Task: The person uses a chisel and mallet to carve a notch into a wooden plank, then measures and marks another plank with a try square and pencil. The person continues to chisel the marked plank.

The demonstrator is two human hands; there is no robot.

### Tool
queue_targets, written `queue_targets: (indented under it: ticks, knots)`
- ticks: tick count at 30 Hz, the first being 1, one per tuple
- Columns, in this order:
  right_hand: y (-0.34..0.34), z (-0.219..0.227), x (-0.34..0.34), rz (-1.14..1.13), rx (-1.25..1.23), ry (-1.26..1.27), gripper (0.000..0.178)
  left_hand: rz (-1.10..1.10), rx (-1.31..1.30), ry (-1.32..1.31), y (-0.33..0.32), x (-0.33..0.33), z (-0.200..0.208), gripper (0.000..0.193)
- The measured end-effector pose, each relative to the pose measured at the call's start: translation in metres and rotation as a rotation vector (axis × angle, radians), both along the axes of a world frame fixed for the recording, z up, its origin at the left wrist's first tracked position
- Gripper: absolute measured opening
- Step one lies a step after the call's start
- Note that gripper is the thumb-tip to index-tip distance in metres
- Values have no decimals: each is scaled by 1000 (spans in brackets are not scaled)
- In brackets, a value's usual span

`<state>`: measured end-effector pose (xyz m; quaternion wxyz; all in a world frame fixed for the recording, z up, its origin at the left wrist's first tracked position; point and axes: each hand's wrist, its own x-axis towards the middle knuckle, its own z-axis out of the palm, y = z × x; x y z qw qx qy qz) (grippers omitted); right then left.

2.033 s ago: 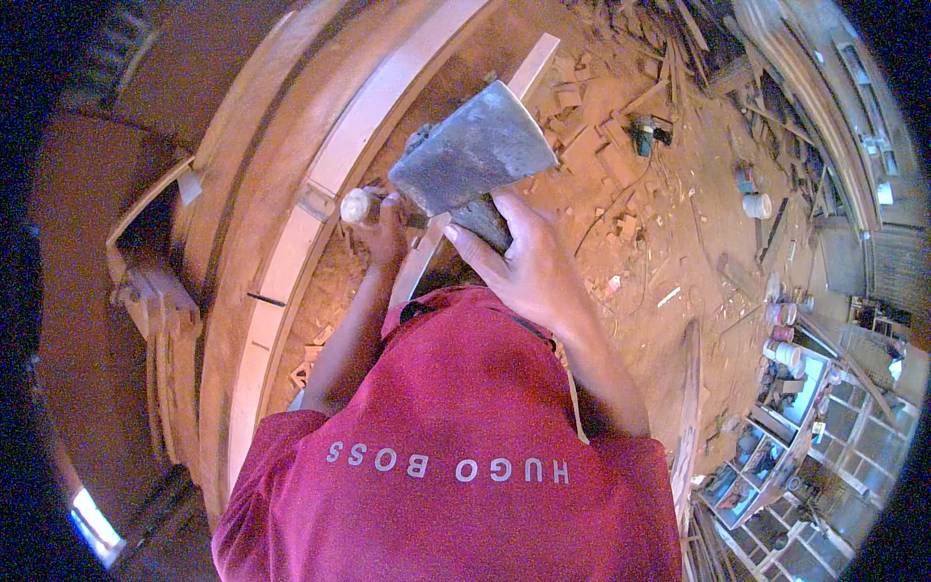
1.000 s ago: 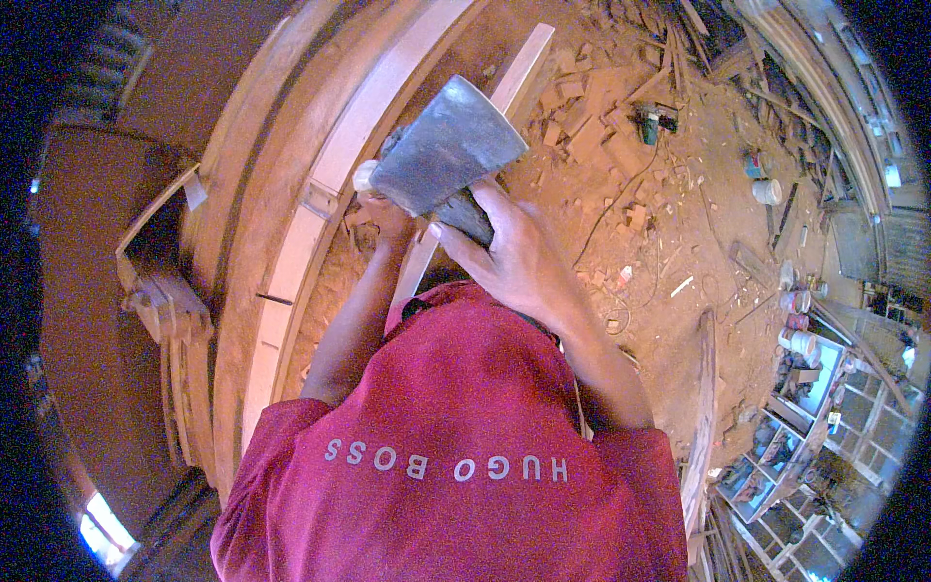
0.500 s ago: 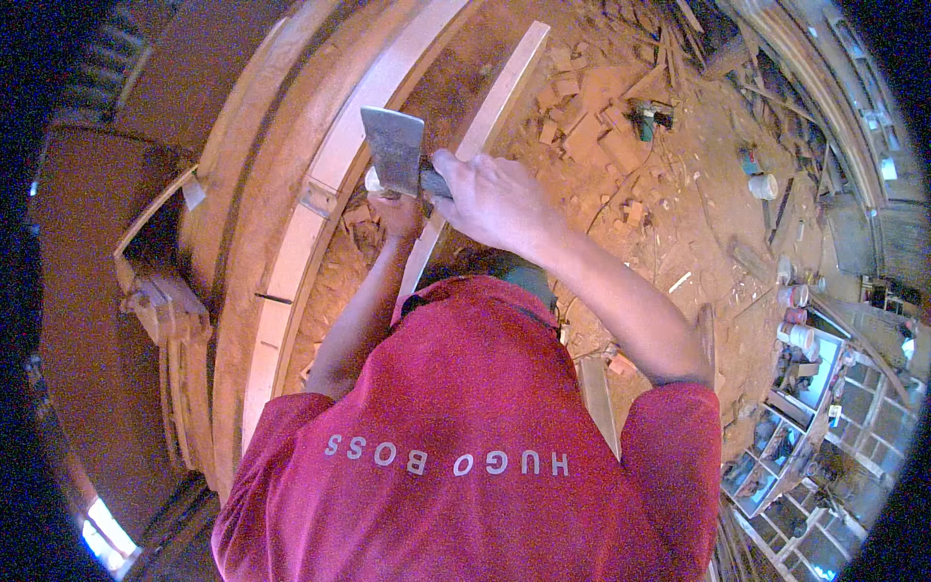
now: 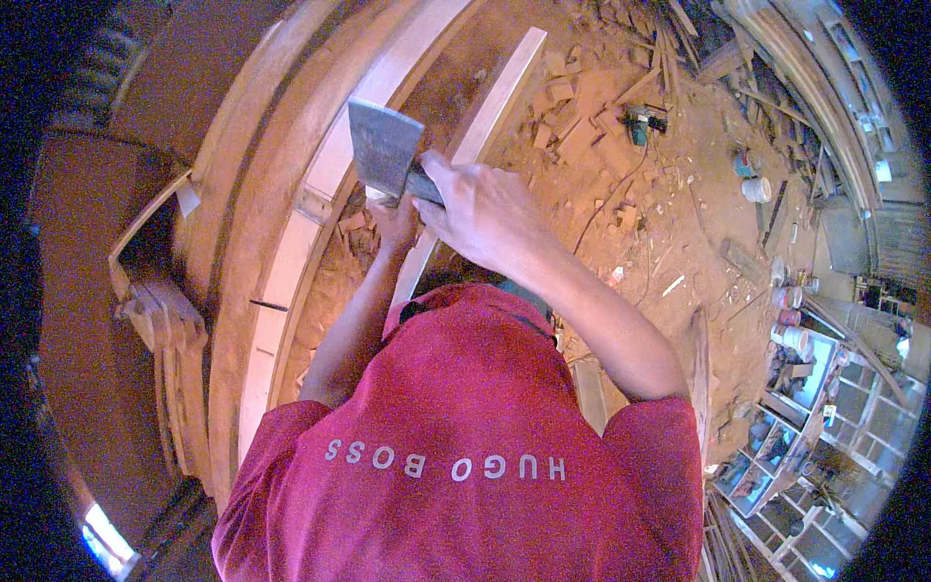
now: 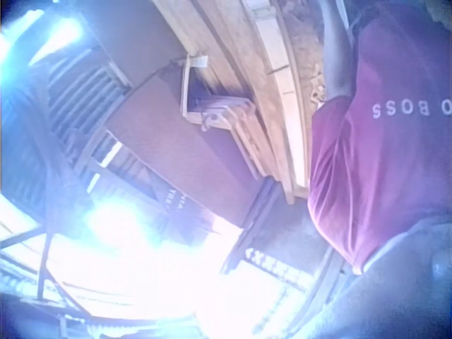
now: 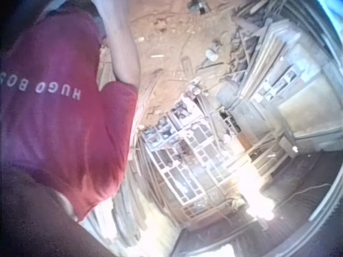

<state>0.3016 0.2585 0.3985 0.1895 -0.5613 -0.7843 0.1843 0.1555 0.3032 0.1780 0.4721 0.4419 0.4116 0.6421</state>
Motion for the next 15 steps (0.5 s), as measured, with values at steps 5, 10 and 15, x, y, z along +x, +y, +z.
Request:
queue_targets:
  ticks: [5, 10, 15]
  knots:
    - [-9, -20, -6, -24, 22, -66, 35, -31, 93, 115, 0, -3, -7, 19]
    - [-7, -17, 4, -16, -211, -111, 39, -2, 72, 251, -10, -5, -13, 19]
    - [-20, 3, 0, -98, -143, 171, 39, 209, 91, 278, 14, -49, -39, 21]
